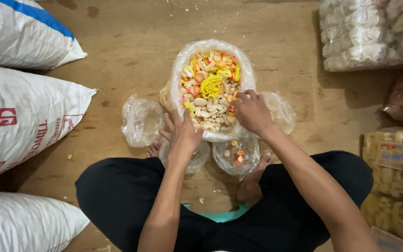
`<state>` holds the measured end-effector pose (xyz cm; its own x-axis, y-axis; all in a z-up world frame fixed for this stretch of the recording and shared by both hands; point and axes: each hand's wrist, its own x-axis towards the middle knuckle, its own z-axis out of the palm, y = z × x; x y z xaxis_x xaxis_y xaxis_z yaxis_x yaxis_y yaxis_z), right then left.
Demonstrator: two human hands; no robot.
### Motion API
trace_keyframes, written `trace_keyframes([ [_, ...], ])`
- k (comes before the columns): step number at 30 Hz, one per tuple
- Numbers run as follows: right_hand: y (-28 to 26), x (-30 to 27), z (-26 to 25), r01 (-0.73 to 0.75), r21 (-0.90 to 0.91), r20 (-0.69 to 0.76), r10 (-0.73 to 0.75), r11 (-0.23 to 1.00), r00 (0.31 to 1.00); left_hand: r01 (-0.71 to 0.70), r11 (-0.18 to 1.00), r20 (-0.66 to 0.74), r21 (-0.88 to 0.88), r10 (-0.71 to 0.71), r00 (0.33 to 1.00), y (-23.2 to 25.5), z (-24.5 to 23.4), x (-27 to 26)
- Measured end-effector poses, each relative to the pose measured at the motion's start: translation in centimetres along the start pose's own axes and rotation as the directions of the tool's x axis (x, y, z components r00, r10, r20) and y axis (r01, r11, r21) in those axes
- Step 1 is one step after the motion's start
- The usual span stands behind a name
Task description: Manually packing snacks from a large bulk bag into smaller individual plastic bags.
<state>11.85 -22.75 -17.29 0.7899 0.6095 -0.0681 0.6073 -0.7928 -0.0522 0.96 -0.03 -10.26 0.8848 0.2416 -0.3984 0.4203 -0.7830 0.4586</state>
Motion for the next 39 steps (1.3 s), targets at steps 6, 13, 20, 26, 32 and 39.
trace_keyframes([
  [6,-3.3,1.3,-0.4,0.061,-0.194,-0.259,-0.111,0.979,0.959,-0.156,0.984,-0.017,-0.089,0.155,0.988,2.9,-4.9,-3.1],
  [13,-2.6,3.2,2.6,0.026,-0.271,-0.406,-0.138,0.962,0.903,-0.254,0.966,-0.15,-0.05,0.244,0.958,0.0,-1.4,-0.6],
  [20,-1.8,3.1,3.1,-0.013,-0.231,-0.368,-0.075,0.973,0.927,-0.131,0.991,-0.14,-0.032,0.125,0.982,-0.4,-0.3,0.8],
  [26,-2.1,2.7,-3.0,-0.273,0.3,0.081,0.261,0.914,0.962,-0.196,0.98,-0.129,0.045,0.201,0.971,-0.3,1.3,1.5],
  [32,1.8,0.6,-7.1,-0.412,0.538,0.189,0.372,0.735,0.909,-0.357,0.908,-0.187,0.222,0.399,0.898,0.3,3.7,1.8],
  [39,5.8,-3.1,-9.6,-0.529,0.339,0.312,0.437,0.778,0.843,-0.316,0.876,-0.167,0.364,0.395,0.904,-0.2,6.9,2.6],
])
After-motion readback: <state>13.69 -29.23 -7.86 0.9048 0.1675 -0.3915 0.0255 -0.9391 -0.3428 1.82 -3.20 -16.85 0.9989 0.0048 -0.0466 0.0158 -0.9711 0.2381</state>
